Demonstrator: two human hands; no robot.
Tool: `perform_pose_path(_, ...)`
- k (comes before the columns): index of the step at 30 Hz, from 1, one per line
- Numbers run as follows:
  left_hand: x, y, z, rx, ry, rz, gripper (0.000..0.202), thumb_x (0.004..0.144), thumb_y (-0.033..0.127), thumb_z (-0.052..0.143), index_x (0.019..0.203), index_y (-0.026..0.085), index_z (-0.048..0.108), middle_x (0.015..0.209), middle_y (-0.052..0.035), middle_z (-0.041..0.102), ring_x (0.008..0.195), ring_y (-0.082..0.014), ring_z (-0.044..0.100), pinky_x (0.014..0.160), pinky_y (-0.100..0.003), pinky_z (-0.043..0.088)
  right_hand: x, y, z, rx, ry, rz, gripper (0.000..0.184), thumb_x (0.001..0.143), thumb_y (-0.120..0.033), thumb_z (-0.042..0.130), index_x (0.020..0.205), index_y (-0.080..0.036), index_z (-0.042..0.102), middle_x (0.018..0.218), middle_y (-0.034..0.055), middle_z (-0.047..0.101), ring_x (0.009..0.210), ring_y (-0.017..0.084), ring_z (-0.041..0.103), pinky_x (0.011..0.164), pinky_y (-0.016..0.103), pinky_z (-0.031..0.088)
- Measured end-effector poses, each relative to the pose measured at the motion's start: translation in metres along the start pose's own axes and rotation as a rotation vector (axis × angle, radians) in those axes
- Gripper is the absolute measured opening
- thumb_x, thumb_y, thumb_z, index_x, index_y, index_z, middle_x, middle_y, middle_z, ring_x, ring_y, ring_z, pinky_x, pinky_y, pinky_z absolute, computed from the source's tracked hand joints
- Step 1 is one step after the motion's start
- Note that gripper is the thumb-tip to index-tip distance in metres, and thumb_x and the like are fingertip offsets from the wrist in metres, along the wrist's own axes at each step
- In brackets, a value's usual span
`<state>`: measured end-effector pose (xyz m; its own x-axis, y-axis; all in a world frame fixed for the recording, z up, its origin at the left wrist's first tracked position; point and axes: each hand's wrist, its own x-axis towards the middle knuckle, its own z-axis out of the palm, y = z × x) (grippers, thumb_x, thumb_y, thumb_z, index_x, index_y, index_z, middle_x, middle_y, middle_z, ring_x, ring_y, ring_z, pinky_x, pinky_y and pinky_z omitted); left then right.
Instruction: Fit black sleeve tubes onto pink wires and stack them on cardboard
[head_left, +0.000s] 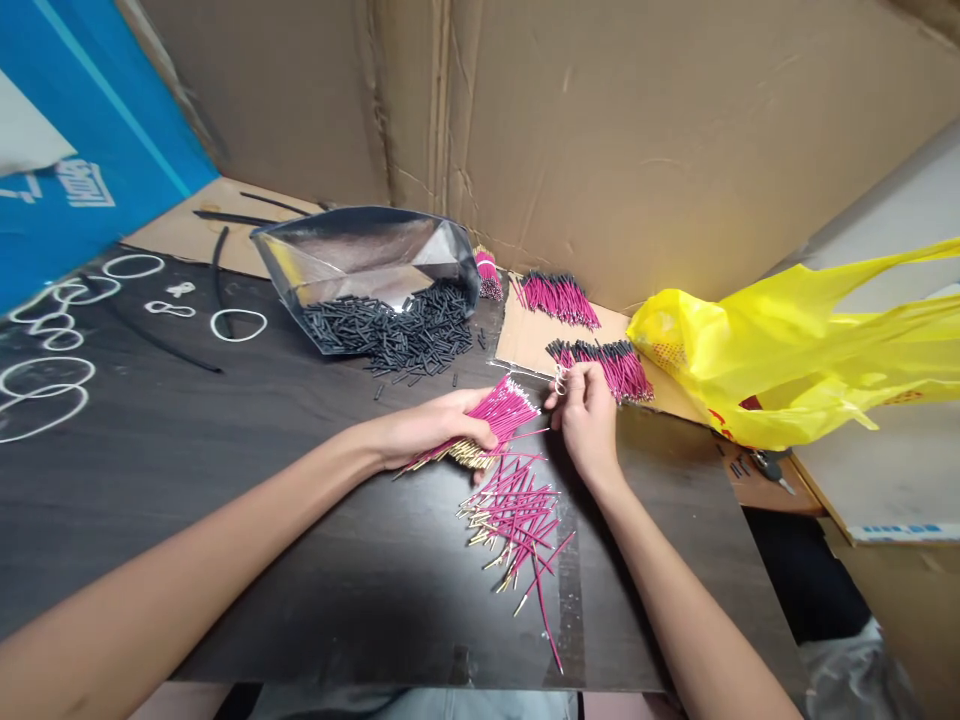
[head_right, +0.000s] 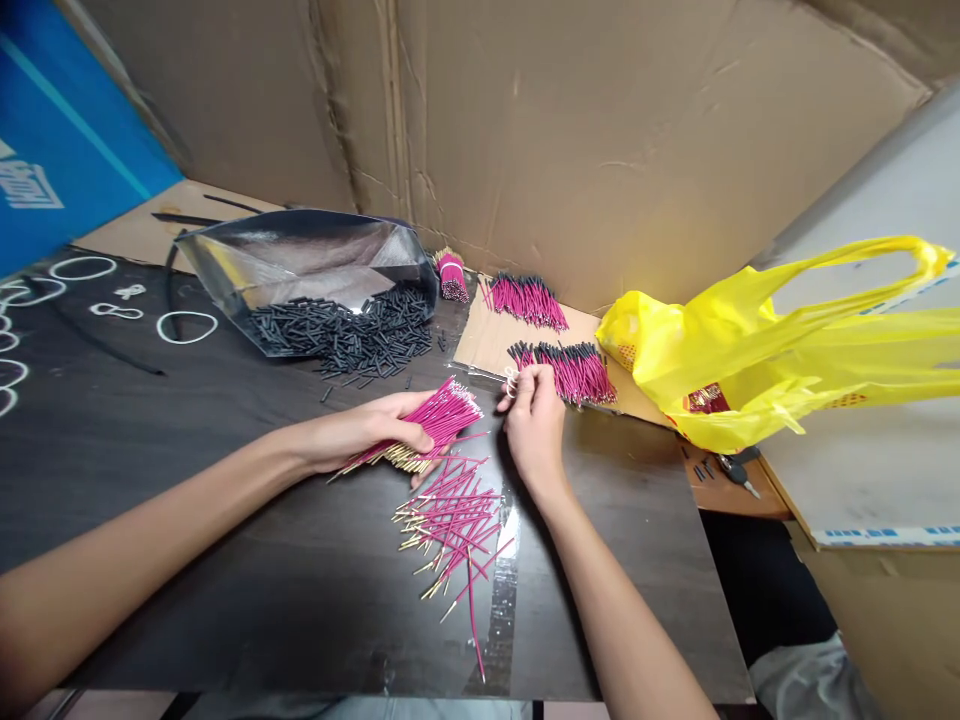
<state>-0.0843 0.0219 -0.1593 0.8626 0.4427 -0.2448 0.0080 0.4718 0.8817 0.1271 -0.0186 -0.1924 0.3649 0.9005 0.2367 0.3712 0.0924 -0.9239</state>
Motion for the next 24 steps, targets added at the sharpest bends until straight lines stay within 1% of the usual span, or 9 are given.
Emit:
perform_pose_path(3, 0.000, 0.000, 0.002, 0.015, -0.011, 0.019, 0.041, 0.076, 0.013, 0.065, 0.115, 0.014, 0.053, 0.079, -0.0021, 0.065, 0.058, -0.0141, 0.061, 0.052, -0.024, 0.044, -0.004, 0.000, 0.008, 0.013, -0.035, -0.022, 0.023, 0.105, -0.042, 0.043, 0.091, -0.024, 0.048, 0.079, 0.0005, 0.068, 0.056, 0.010, 0.059, 0.052, 0.023, 0.045)
perform_pose_path(6, 0.000, 0.001, 0.003, 0.038, 0.007, 0.026, 0.033, 0.079, 0.015, 0.062, 0.110, 0.014, 0.051, 0.077, -0.0033, 0.067, 0.058, -0.0154, 0.063, 0.053, -0.026, 0.047, -0.004, 0.001, 0.009, 0.079, -0.074, 0.007, 0.023, 0.104, -0.044, 0.046, 0.093, -0.024, 0.047, 0.084, 0.0010, 0.070, 0.049, 0.009, 0.056, 0.047, 0.023, 0.044)
perform_pose_path(10, 0.001, 0.001, 0.002, 0.033, 0.005, 0.019, 0.031, 0.082, 0.016, 0.060, 0.111, 0.015, 0.048, 0.077, -0.0039, 0.068, 0.060, -0.0172, 0.066, 0.054, -0.027, 0.048, -0.001, 0.000, 0.010, 0.238, -0.113, 0.065, 0.022, 0.100, -0.044, 0.051, 0.092, -0.025, 0.047, 0.078, -0.0018, 0.064, 0.046, 0.008, 0.051, 0.042, 0.022, 0.041)
perform_pose_path(14, 0.004, -0.002, -0.002, -0.008, 0.030, 0.024, 0.021, 0.081, 0.017, 0.059, 0.098, 0.015, 0.048, 0.076, -0.0069, 0.069, 0.058, -0.0181, 0.066, 0.051, -0.028, 0.046, 0.002, 0.000, 0.012, 0.367, -0.146, 0.100, 0.022, 0.094, -0.041, 0.060, 0.088, -0.024, 0.049, 0.071, -0.0039, 0.059, 0.047, 0.008, 0.050, 0.042, 0.021, 0.040)
perform_pose_path(17, 0.006, -0.006, -0.005, -0.092, 0.078, 0.045, 0.023, 0.076, 0.017, 0.064, 0.094, 0.015, 0.049, 0.075, -0.0046, 0.065, 0.057, -0.0169, 0.064, 0.048, -0.026, 0.044, 0.004, 0.000, 0.010, 0.399, -0.152, 0.117, 0.022, 0.088, -0.040, 0.067, 0.093, -0.023, 0.053, 0.072, -0.0033, 0.060, 0.051, 0.009, 0.053, 0.044, 0.021, 0.043)
perform_pose_path(19, 0.007, -0.008, -0.006, -0.142, 0.102, 0.053, 0.024, 0.075, 0.018, 0.068, 0.092, 0.014, 0.052, 0.073, -0.0042, 0.063, 0.058, -0.0159, 0.063, 0.047, -0.026, 0.044, 0.004, -0.002, 0.006, 0.376, -0.140, 0.107, 0.025, 0.087, -0.039, 0.069, 0.099, -0.022, 0.057, 0.074, -0.0024, 0.062, 0.054, 0.011, 0.055, 0.046, 0.023, 0.045)
perform_pose_path(21, 0.007, -0.010, -0.006, -0.165, 0.127, 0.053, 0.024, 0.075, 0.022, 0.073, 0.088, 0.013, 0.054, 0.070, -0.0053, 0.062, 0.057, -0.0159, 0.062, 0.048, -0.027, 0.046, 0.002, -0.010, -0.001, 0.324, -0.100, 0.069, 0.026, 0.088, -0.040, 0.070, 0.103, -0.021, 0.060, 0.078, -0.0005, 0.064, 0.057, 0.012, 0.058, 0.047, 0.023, 0.045)
perform_pose_path(22, 0.007, -0.010, -0.005, -0.168, 0.139, 0.059, 0.026, 0.075, 0.023, 0.075, 0.087, 0.012, 0.055, 0.067, -0.0050, 0.062, 0.055, -0.0149, 0.060, 0.049, -0.027, 0.047, 0.001, -0.017, -0.004, 0.295, -0.071, 0.038, 0.025, 0.088, -0.040, 0.069, 0.103, -0.021, 0.061, 0.081, 0.0007, 0.066, 0.058, 0.012, 0.059, 0.047, 0.023, 0.045)
perform_pose_path(24, 0.008, -0.011, -0.004, -0.187, 0.139, 0.075, 0.028, 0.074, 0.023, 0.079, 0.084, 0.012, 0.056, 0.065, -0.0046, 0.062, 0.054, -0.0143, 0.060, 0.050, -0.027, 0.048, -0.004, -0.041, -0.007, 0.248, -0.018, -0.043, 0.023, 0.090, -0.039, 0.069, 0.103, -0.021, 0.063, 0.088, 0.0031, 0.069, 0.061, 0.013, 0.061, 0.048, 0.023, 0.045)
